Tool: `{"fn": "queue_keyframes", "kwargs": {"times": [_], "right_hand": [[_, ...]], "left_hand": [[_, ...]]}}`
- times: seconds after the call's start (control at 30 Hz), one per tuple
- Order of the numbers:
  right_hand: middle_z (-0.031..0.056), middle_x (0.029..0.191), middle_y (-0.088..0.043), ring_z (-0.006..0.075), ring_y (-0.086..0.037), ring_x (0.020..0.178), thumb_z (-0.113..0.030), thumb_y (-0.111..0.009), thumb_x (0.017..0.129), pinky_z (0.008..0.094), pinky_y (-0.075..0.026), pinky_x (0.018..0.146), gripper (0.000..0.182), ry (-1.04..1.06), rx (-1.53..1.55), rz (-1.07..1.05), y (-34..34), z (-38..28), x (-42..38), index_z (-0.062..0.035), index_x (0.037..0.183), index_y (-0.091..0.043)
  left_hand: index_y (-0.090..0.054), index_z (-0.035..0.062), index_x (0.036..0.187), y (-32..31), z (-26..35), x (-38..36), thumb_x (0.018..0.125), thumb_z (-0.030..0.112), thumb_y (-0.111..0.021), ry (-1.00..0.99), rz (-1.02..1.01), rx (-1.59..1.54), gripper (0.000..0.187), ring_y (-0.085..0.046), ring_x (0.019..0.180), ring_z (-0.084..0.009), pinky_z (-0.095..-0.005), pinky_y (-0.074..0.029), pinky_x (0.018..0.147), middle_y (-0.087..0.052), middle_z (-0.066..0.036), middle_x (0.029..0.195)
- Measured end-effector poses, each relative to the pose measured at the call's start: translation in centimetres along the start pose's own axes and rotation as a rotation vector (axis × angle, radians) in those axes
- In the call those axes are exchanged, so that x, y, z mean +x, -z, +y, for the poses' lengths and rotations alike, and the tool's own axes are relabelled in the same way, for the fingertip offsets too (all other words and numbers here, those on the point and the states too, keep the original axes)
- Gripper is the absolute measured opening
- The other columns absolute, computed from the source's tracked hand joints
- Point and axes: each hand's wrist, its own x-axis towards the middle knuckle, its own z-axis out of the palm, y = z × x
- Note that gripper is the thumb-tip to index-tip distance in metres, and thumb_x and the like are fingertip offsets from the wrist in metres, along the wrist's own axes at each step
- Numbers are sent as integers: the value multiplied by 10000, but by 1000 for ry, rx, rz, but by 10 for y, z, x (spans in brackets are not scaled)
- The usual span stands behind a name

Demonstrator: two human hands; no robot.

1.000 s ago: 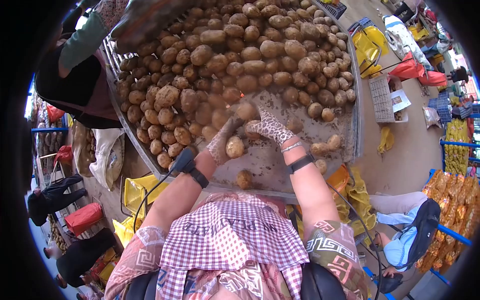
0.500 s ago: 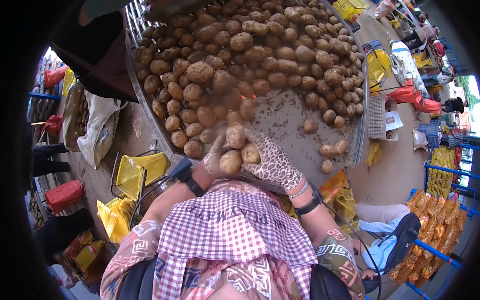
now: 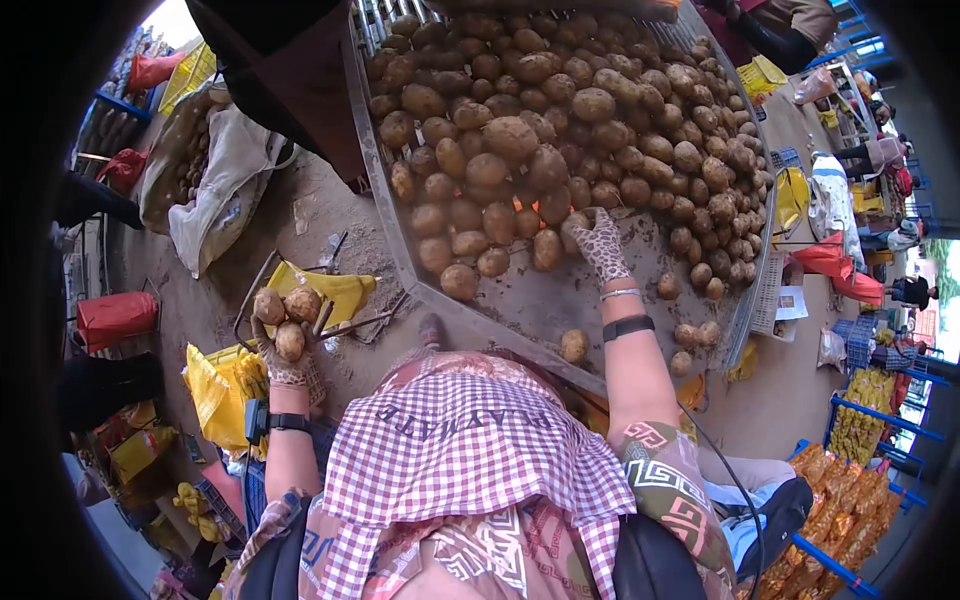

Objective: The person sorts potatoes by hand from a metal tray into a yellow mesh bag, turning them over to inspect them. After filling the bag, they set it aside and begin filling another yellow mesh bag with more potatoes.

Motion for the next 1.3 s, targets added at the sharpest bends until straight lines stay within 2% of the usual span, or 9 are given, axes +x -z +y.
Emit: {"fn": "queue_keyframes", "kwargs": {"times": [0.07, 0.13, 0.27, 0.53, 0.67, 0.87, 0.93, 1.1, 1.3], "right_hand": [[111, 1064, -643, 215, -608, 975, -259, -698, 821, 346, -498, 856, 433, -201, 640, -36, 3, -3, -6, -55, 1179, -564], [91, 1063, -640, 207, -608, 957, -208, -690, 822, 336, -493, 859, 436, -302, 732, -50, 10, -23, -10, -66, 1209, -549], [138, 1131, -636, 232, -603, 1032, -219, -681, 836, 355, -477, 904, 471, 12, -22, 108, -18, -28, 12, -58, 1252, -530], [104, 1095, -635, 177, -588, 997, -240, -630, 899, 321, -466, 907, 388, 74, 83, 116, -11, -77, -48, -17, 1208, -559], [67, 1025, -626, 143, -574, 955, -235, -584, 924, 284, -461, 872, 294, 23, 703, -641, -65, -174, -99, -12, 1115, -609], [161, 1104, -634, 227, -586, 1068, -314, -617, 905, 338, -459, 942, 458, 29, 577, -1031, -212, -274, -124, -15, 1245, -542], [261, 1308, -517, 350, -500, 1232, -354, -638, 885, 383, -394, 1037, 589, 406, 463, -851, -240, -275, -139, 1, 1328, -480], [239, 1237, -561, 353, -534, 1177, -260, -632, 886, 395, -409, 1021, 469, 569, 243, -527, -199, -223, -141, -19, 1276, -534], [165, 1017, -659, 338, -631, 953, -179, -630, 865, 403, -494, 845, 225, 183, 159, 299, -83, -101, -114, -43, 1044, -641]], "left_hand": [[-509, 146, 1306, 7, 22, 3, 745, 532, -708, -52, 224, 9, 710, -514, 1208, -326, -448, -573, 832, -527, -105, 1315], [-513, 150, 1302, 28, 40, 14, 767, 553, -674, -19, 211, 64, 688, -526, 1196, -341, -430, -561, 865, -543, -118, 1300], [-578, 105, 1188, 39, 57, 31, 868, 542, -580, 23, 378, 187, 542, -619, 1056, -327, -462, -558, 853, -623, -145, 1164], [-429, 84, 1361, 34, 54, 33, 940, 410, -518, -34, 874, 143, 540, -474, 1213, -346, -556, -440, 981, -489, -159, 1329], [-360, 75, 1404, 26, 51, 19, 939, 411, -511, -63, 716, 181, 593, -454, 1234, -378, -572, -403, 1012, -428, -170, 1388], [-208, 122, 1475, 73, 59, 30, 914, 513, -518, -27, 580, 114, 751, -331, 1337, -403, -588, -301, 1081, -286, -200, 1476], [-175, 132, 1483, 88, 65, 35, 909, 533, -519, 14, 590, 127, 779, -299, 1355, -430, -617, -319, 1063, -218, -220, 1503], [-251, 107, 1449, 111, 76, 46, 896, 527, -551, 36, 559, 107, 756, -285, 1364, -427, -609, -311, 1075, -236, -222, 1500], [-275, 98, 1444, 121, 76, 50, 910, 496, -536, -13, 568, 225, 715, -270, 1384, -389, -555, -289, 1104, -248, -189, 1507]]}}
